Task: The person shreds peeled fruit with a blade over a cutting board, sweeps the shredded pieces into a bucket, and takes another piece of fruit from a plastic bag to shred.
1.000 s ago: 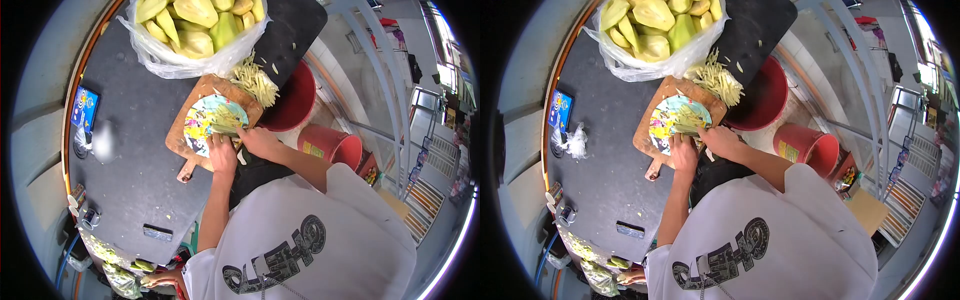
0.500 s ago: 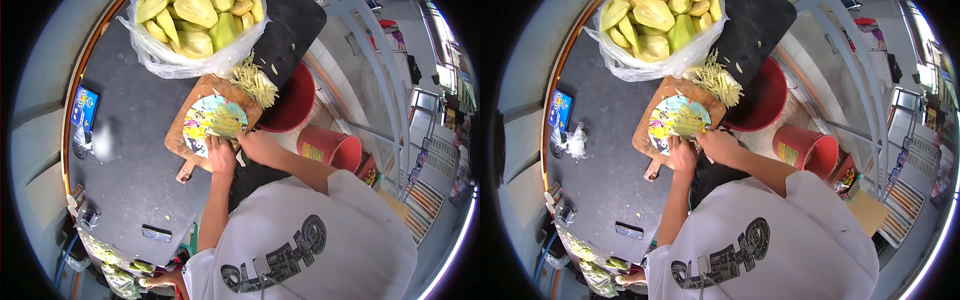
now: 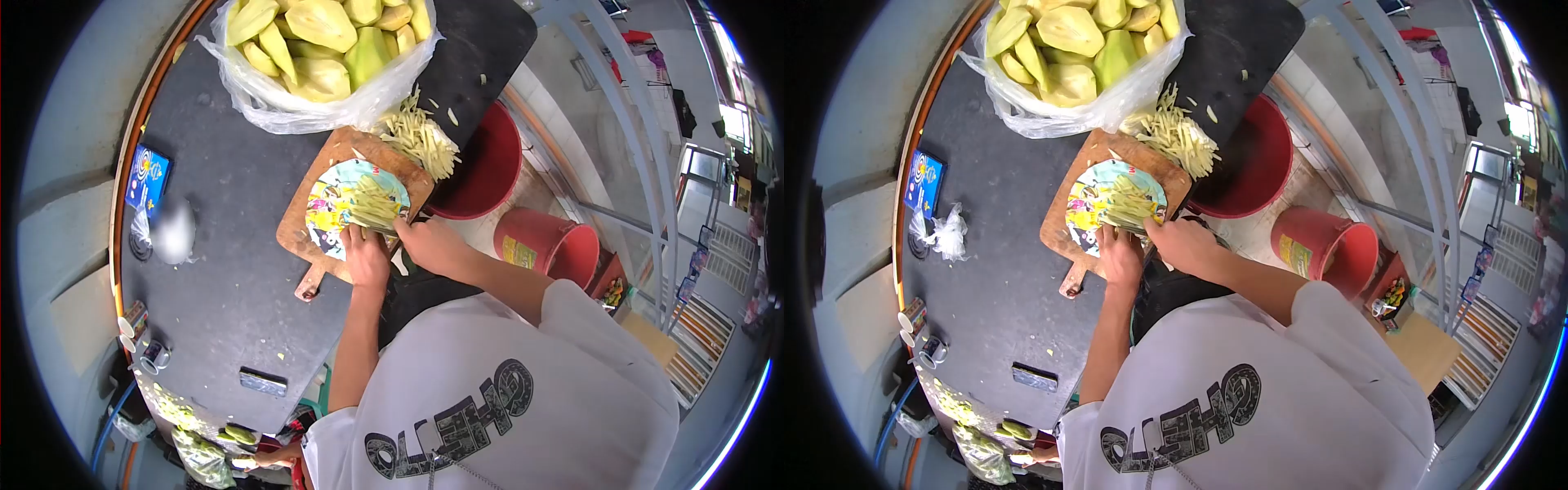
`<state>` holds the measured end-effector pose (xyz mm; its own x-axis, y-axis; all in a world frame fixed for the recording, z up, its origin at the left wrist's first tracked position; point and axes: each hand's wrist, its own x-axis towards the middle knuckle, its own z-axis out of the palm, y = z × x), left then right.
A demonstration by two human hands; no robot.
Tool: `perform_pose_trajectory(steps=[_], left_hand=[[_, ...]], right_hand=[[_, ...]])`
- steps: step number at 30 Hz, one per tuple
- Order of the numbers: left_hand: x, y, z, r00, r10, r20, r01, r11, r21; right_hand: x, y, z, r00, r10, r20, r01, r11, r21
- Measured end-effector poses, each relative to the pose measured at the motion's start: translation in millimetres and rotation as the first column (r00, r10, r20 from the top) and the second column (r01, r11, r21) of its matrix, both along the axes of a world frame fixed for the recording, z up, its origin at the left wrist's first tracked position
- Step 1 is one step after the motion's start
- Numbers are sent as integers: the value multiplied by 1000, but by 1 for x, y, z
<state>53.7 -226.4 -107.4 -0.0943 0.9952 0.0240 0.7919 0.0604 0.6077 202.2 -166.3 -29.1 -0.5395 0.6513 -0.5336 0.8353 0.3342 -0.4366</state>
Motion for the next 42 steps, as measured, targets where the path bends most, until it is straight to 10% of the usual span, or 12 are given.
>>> perform_pose_trajectory(steps=[42], left_hand=[[-13,-9,-9,998,-21,66,16,997,71]], right_hand=[[-3,-10,-32,994,-99,42,103,990,-95]])
